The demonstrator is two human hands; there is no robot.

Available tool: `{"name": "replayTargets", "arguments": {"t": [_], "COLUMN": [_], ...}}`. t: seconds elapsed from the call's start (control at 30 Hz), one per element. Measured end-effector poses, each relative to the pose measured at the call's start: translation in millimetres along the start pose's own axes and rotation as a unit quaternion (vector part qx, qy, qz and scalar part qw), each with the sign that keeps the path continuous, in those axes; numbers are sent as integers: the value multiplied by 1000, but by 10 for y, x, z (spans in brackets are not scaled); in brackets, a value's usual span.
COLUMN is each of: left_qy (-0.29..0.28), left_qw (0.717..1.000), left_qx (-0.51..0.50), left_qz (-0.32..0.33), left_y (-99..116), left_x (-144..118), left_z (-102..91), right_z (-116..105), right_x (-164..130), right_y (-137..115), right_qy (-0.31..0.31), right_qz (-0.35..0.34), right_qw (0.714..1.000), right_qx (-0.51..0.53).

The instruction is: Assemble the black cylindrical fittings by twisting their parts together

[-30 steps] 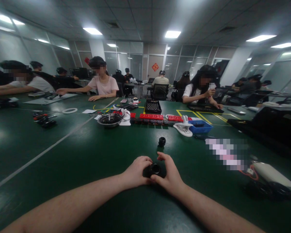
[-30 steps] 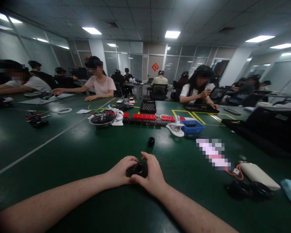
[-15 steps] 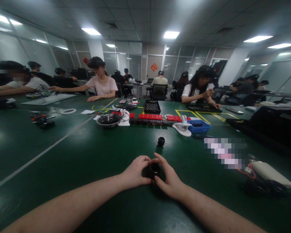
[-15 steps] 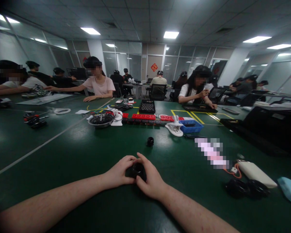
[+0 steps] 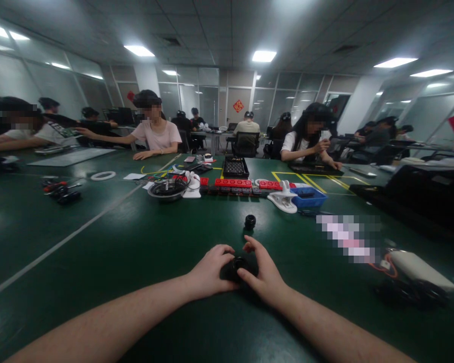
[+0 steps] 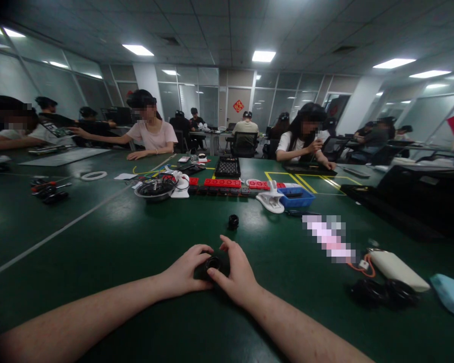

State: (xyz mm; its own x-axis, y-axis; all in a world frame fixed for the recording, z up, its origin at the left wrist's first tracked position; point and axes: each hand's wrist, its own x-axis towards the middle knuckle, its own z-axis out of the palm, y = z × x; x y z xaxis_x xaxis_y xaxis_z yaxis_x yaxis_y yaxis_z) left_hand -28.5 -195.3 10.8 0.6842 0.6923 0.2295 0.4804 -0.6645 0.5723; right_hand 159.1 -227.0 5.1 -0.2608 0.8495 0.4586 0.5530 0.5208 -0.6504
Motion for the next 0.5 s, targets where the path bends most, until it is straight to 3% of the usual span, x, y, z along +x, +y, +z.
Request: {"name": "replayTargets", "arguments": {"t": [0.5], "left_qy": [-9], "left_qw": [1000], "left_qx": [19], "left_qz": [-8], "left_y": [15], "left_x": [4], "left_z": [-4], "right_z": [20], "right_x": [10], "right_y": [-51], "right_qy": [-13], "right_qz": [-4], "right_qw": [1000], "right_qx": [1]}}
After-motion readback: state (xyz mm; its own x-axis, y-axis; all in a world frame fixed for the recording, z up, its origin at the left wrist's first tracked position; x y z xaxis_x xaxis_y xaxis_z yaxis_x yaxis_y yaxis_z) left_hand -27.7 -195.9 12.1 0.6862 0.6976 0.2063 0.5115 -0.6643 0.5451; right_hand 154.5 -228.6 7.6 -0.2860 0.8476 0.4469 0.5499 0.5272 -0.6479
